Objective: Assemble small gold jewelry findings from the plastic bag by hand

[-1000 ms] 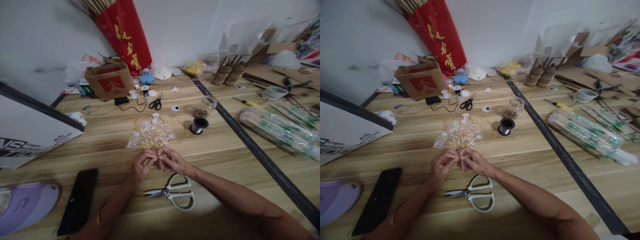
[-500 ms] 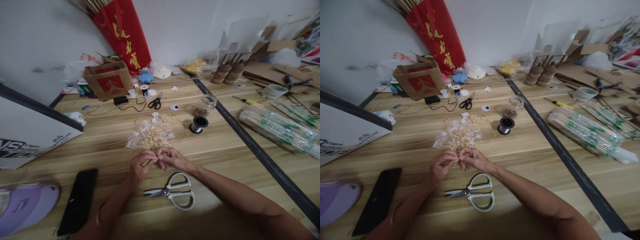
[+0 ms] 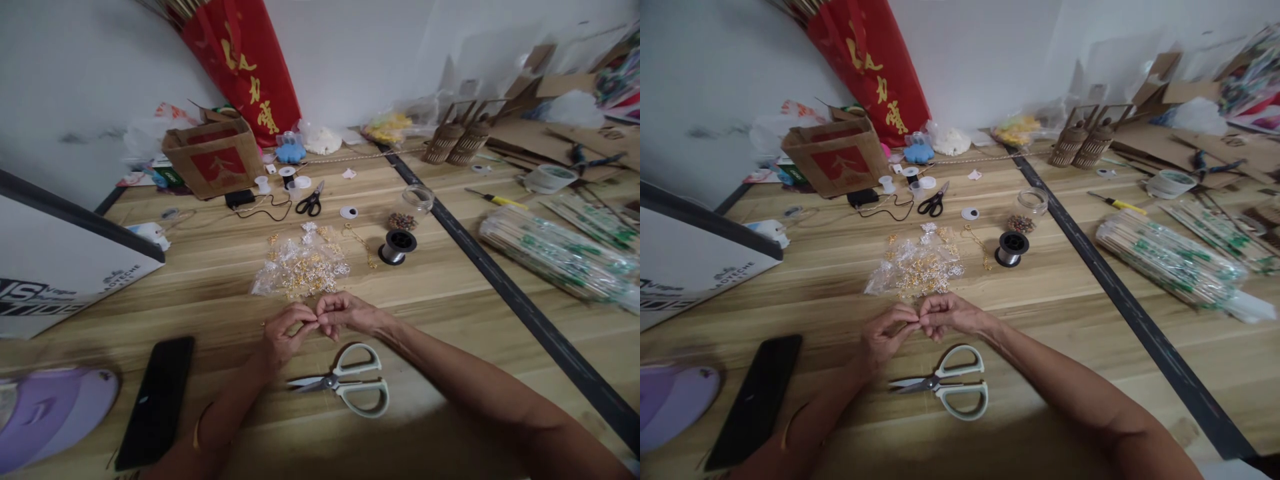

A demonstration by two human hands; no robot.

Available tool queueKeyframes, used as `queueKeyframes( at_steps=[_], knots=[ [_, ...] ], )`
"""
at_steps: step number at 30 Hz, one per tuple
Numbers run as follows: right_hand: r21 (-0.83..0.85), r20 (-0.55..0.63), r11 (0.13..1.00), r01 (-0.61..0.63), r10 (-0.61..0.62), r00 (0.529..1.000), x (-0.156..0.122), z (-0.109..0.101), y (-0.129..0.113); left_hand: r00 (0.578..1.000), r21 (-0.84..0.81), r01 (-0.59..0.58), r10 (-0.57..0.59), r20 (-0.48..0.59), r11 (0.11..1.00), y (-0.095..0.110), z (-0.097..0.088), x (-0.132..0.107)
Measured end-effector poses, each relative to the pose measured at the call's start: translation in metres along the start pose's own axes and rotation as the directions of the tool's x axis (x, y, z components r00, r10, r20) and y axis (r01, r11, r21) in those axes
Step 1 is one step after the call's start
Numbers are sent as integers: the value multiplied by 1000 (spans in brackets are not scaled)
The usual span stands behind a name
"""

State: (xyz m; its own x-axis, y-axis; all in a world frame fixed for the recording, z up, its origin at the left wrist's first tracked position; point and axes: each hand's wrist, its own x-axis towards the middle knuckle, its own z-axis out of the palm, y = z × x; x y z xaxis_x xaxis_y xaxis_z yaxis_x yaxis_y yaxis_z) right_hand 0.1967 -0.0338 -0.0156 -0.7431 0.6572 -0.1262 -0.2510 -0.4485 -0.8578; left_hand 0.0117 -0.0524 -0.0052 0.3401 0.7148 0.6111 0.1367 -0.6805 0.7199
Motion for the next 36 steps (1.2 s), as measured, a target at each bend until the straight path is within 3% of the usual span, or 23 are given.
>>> queueKeyframes(
  at_steps=[4, 10, 21, 29, 36],
  knots=[
    [23, 40, 998, -60, 59, 997, -2, -4, -2, 999, 26, -33, 32, 26, 999, 0, 2, -1],
    [-5, 53, 995, -98, 98, 994, -2, -5, -6, 999, -5, 10, -10, 52, 1000, -3, 4, -4],
    [15, -20, 995, -95, 96, 995, 1, -4, -1, 997, 52, 75, -76, 21, 996, -2, 3, -3],
    [-74, -123, 994, 84, -93, 988, 1, 5, -1, 968, 8, 249, -249, 14, 969, 3, 3, -2],
    [-279, -188, 935, 219, -277, 942, 0, 17, 1, 867, -113, 497, -498, 17, 861, 4, 1, -1]
  ],
)
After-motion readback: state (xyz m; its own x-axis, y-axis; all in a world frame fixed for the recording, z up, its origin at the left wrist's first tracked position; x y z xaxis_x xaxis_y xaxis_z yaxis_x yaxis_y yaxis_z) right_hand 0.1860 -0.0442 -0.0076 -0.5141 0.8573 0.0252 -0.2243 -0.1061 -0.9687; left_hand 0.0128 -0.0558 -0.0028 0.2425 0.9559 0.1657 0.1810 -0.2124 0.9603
